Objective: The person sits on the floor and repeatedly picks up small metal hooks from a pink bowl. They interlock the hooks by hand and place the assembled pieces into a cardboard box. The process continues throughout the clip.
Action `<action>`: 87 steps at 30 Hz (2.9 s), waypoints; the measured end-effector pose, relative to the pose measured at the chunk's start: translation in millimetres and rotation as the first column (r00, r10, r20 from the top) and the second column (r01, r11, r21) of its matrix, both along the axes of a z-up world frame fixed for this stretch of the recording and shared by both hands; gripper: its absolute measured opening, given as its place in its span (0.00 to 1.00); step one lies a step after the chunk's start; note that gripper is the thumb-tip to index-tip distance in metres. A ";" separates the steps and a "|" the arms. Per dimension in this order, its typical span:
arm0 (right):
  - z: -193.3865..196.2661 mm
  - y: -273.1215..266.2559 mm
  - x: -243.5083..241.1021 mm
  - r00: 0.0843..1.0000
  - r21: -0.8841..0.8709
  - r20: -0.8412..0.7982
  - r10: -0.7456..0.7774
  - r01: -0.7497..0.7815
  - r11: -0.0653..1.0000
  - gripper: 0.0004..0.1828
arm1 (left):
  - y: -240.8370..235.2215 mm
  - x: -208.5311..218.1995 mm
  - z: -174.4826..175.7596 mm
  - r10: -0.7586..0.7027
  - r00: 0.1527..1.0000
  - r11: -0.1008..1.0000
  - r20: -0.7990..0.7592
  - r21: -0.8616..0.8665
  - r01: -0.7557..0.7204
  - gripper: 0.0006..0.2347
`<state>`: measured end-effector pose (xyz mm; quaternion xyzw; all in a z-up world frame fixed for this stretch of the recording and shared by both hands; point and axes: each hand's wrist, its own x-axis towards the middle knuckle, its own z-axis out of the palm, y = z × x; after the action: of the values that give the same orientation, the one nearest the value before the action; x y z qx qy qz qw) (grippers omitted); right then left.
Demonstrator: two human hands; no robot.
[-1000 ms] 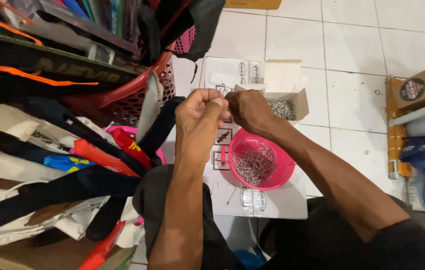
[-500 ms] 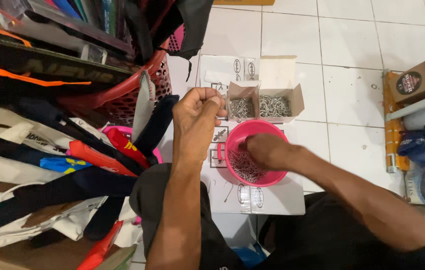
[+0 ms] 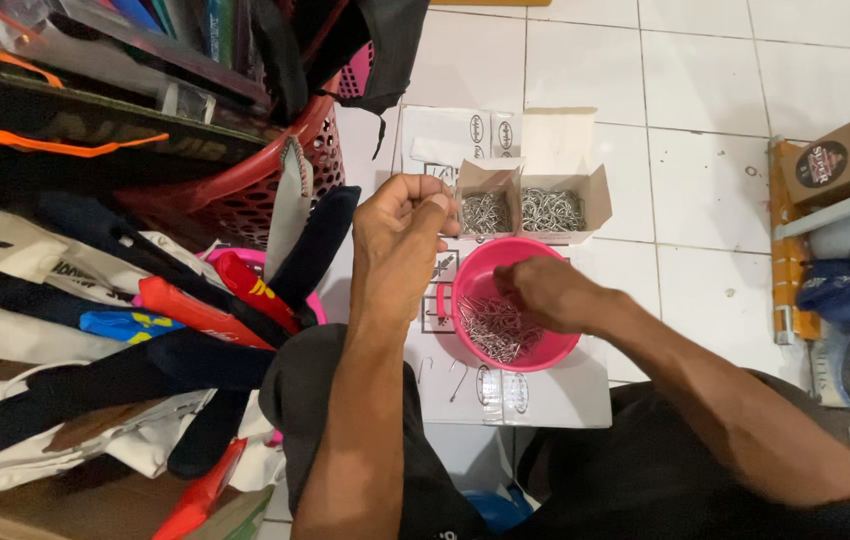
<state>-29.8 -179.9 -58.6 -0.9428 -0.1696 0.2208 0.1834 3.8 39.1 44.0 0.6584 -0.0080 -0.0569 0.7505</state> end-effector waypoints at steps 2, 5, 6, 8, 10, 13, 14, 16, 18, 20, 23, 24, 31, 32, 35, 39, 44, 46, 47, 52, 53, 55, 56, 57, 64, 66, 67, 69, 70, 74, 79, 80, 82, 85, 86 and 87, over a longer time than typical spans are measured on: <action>15.9 -8.0 1.1 0.998 0.075 -0.037 -0.044 0.047 0.996 0.11 | -0.6 -1.5 -1.8 -0.029 1.000 1.000 -0.008 0.011 0.029 0.05; 37.5 -11.6 -1.1 0.981 0.215 -0.131 -0.146 0.172 0.961 0.09 | -2.8 -5.9 -0.8 -0.078 0.997 0.996 -0.017 0.047 0.079 0.06; 44.4 -11.9 -2.6 0.960 0.275 -0.191 -0.204 0.252 0.928 0.07 | -4.3 -7.3 0.1 -0.101 0.995 0.992 -0.021 0.069 0.102 0.06; 43.5 -13.3 -3.4 0.935 0.364 -0.251 -0.251 0.331 0.871 0.08 | -6.0 -8.2 -2.7 -0.129 0.991 0.988 -0.034 0.083 0.132 0.06; 55.1 -12.7 -6.1 0.906 0.444 -0.313 -0.286 0.405 0.799 0.09 | -9.8 -8.2 -8.9 -0.155 0.987 0.983 -0.046 0.097 0.159 0.07; 83.5 -9.3 -11.1 0.885 0.592 -0.354 -0.303 0.463 0.660 0.09 | -18.2 -7.5 -22.8 -0.207 0.975 0.978 -0.081 0.023 0.209 0.08; 88.9 -9.8 -11.4 0.884 0.639 -0.337 -0.325 0.468 0.610 0.08 | -21.9 -7.4 -26.1 -0.237 0.964 0.971 -0.121 -0.021 0.236 0.08; 101.1 -10.6 -13.4 0.882 0.686 -0.319 -0.348 0.468 0.557 0.07 | -27.5 -7.8 -30.2 -0.269 0.950 0.963 -0.157 -0.066 0.261 0.07; 114.7 -12.0 -16.9 0.894 0.748 -0.219 -0.390 0.411 0.521 0.06 | -32.2 -8.2 -31.9 -0.314 0.926 0.947 -0.209 -0.141 0.289 0.07; 114.0 -13.3 -16.5 0.894 0.760 -0.166 -0.416 0.385 0.524 0.05 | -36.2 -9.7 -33.9 -0.327 0.918 0.941 -0.223 -0.165 0.295 0.07; 98.3 -16.3 -15.1 0.886 0.777 -0.087 -0.455 0.346 0.525 0.05 | -40.8 -11.1 -37.2 -0.350 0.907 0.932 -0.236 -0.183 0.312 0.07; 90.9 -17.5 -14.4 0.883 0.781 -0.060 -0.466 0.332 0.529 0.06 | -42.1 -11.3 -38.4 -0.358 0.904 0.930 -0.234 -0.180 0.322 0.06; 74.4 -9.6 -12.6 0.873 0.787 -0.029 -0.487 0.321 0.527 0.06 | -45.5 -9.6 -49.6 -0.339 0.913 0.939 -0.228 -0.148 0.311 0.06; 73.7 -8.6 -12.1 0.870 0.791 -0.031 -0.492 0.323 0.520 0.06 | -45.2 -9.7 -48.4 -0.335 0.915 0.941 -0.227 -0.140 0.310 0.06; 74.0 -4.7 -10.8 0.862 0.790 -0.022 -0.506 0.326 0.520 0.06 | -44.7 -10.8 -44.9 -0.323 0.918 0.946 -0.229 -0.112 0.305 0.07; 73.1 -5.3 -7.9 0.857 0.769 0.011 -0.515 0.322 0.553 0.07 | -43.9 -12.1 -40.3 -0.315 0.919 0.949 -0.237 -0.086 0.303 0.07; 72.8 -3.0 -7.6 0.852 0.764 0.018 -0.523 0.325 0.557 0.07 | -41.3 -11.9 -36.4 -0.296 0.926 0.955 -0.236 -0.047 0.293 0.07; 75.0 -1.5 -7.7 0.852 0.765 0.021 -0.523 0.324 0.557 0.07 | -36.2 -11.0 -28.3 -0.279 0.930 0.959 -0.238 -0.026 0.281 0.07; 76.8 -0.1 -8.0 0.843 0.770 0.028 -0.536 0.324 0.550 0.05 | -32.8 -9.5 -24.0 -0.215 0.953 0.974 -0.212 0.019 0.224 0.07; 56.6 3.9 11.5 0.837 0.769 0.053 -0.544 0.313 0.557 0.05 | -7.8 -9.1 14.4 -0.055 0.990 0.992 -0.132 0.109 0.069 0.07; 49.3 5.2 19.4 0.850 0.683 0.138 -0.509 0.290 0.670 0.05 | -4.9 -7.9 15.2 -0.005 0.994 0.996 -0.114 0.091 0.016 0.07; 33.4 11.8 36.6 0.861 0.584 0.215 -0.460 0.264 0.767 0.05 | -0.4 -3.4 9.3 0.047 0.994 0.996 -0.096 0.075 -0.040 0.07; 26.1 16.7 47.2 0.858 0.452 0.307 -0.411 0.248 0.857 0.06 | 0.9 0.6 3.3 0.064 0.995 0.997 -0.079 0.047 -0.060 0.06; 18.9 22.1 57.8 0.853 0.307 0.391 -0.347 0.235 0.922 0.07 | 2.6 4.7 -2.5 0.081 0.995 0.997 -0.062 0.020 -0.080 0.05; 0.7 67.6 100.5 0.841 -0.105 0.540 -0.037 0.111 0.988 0.05 | 6.2 4.1 1.4 0.091 0.994 0.995 -0.053 0.041 -0.089 0.07; -28.6 71.4 121.8 0.895 -0.005 0.422 -0.146 0.163 0.987 0.08 | 8.6 5.6 -0.4 0.092 0.995 0.995 -0.028 0.036 -0.091 0.06; -30.8 72.5 123.6 0.896 -0.006 0.421 -0.143 0.161 0.987 0.08 | 9.7 5.5 -0.6 0.094 0.995 0.995 -0.029 0.035 -0.093 0.06; -34.2 72.8 126.8 0.919 0.049 0.338 -0.204 0.199 0.979 0.10 | 10.6 5.3 -0.5 0.082 0.996 0.996 -0.018 0.040 -0.081 0.06; -36.1 69.8 126.6 0.919 0.047 0.338 -0.203 0.199 0.979 0.10 | 10.4 4.8 0.5 0.082 0.996 0.996 -0.019 0.038 -0.081 0.06; -5.2 58.0 107.1 0.924 0.177 0.299 -0.238 0.192 0.965 0.03 | 11.2 4.1 0.9 0.084 0.996 0.996 -0.006 0.023 -0.084 0.06; 43.7 34.0 55.3 0.934 0.228 0.275 -0.228 0.167 0.959 0.06 | 7.6 4.2 -2.7 0.084 0.996 0.996 -0.013 0.010 -0.083 0.06; 47.9 29.3 41.2 0.965 0.218 0.173 -0.200 0.160 0.963 0.11 | 6.4 4.0 -3.6 0.080 0.997 0.997 -0.009 0.003 -0.080 0.06; 39.4 22.2 18.7 0.983 0.210 0.067 -0.171 0.154 0.966 0.15 | 5.0 2.6 -2.9 0.076 0.997 0.997 -0.007 -0.003 -0.076 0.06; -0.5 14.5 -1.6 0.997 -0.134 0.014 0.070 -0.067 0.989 0.11 | 1.1 -0.5 1.8 0.019 0.999 1.000 -0.026 0.014 -0.018 0.06; -15.5 13.3 -4.4 0.987 -0.199 0.079 0.137 -0.119 0.973 0.11 | -0.7 -1.9 2.9 0.007 0.999 1.000 -0.039 -0.003 -0.007 0.06; -30.4 12.5 -7.0 0.969 -0.267 0.138 0.207 -0.165 0.949 0.12 | -2.1 -3.2 4.2 -0.005 0.999 1.000 -0.051 -0.020 0.004 0.06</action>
<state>-36.8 -167.4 -88.9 -0.9531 -0.2430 0.1787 0.0253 0.5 37.0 48.2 0.6492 0.0091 -0.0756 0.7568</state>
